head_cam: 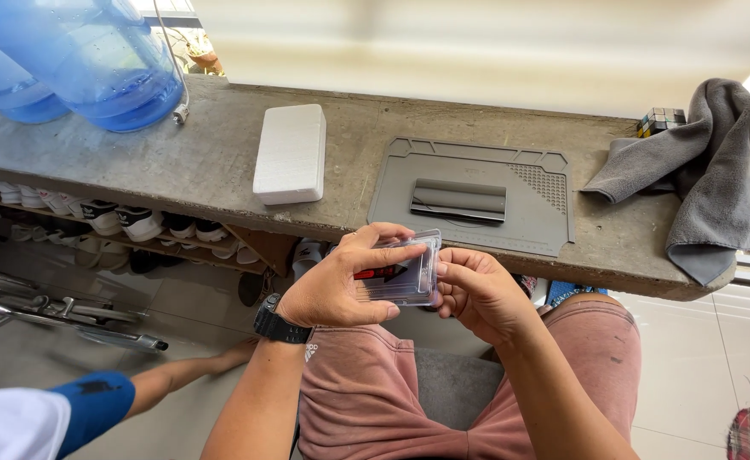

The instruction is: Unboxing a screen protector kit and preparing a smartphone for application by placing it into an alignment frame.

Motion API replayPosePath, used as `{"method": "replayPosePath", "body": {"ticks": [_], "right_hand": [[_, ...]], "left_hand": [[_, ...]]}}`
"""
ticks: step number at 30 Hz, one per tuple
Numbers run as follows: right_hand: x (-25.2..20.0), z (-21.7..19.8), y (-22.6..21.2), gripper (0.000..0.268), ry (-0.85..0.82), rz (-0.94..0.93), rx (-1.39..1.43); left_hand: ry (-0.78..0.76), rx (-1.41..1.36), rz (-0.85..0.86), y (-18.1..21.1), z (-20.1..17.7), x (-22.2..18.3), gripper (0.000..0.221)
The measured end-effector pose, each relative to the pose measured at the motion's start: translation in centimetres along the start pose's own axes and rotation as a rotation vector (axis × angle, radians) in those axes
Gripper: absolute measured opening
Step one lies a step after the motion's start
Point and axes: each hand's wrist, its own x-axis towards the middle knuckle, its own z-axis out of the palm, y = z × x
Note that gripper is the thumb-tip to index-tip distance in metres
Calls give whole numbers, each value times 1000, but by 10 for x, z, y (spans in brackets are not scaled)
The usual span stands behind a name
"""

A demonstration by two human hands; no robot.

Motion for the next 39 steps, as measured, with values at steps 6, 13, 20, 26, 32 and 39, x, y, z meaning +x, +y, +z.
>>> {"method": "replayPosePath", "body": {"ticks": [6,13,20,26,32,39], "right_hand": [[1,0,1,20,-4,10,24],[5,-7,10,20,0,-11,35],[5,-6,13,21,33,-39,13],[6,6,13,20,79,-37,-7],[3,30,2,19,123,-55,-39],[4,42,2,16,177,-56,-45]], "left_hand": [[21,-60,-3,-5,8,1,91],[39,-204,54,-15,18,-2,90],[83,-387,111,-33,38,-2,92],[90,-542,185,-49,50,0,92],[78,-711,207,-69,58,0,100],[89,-792,256,-72,65,2,103]]}}
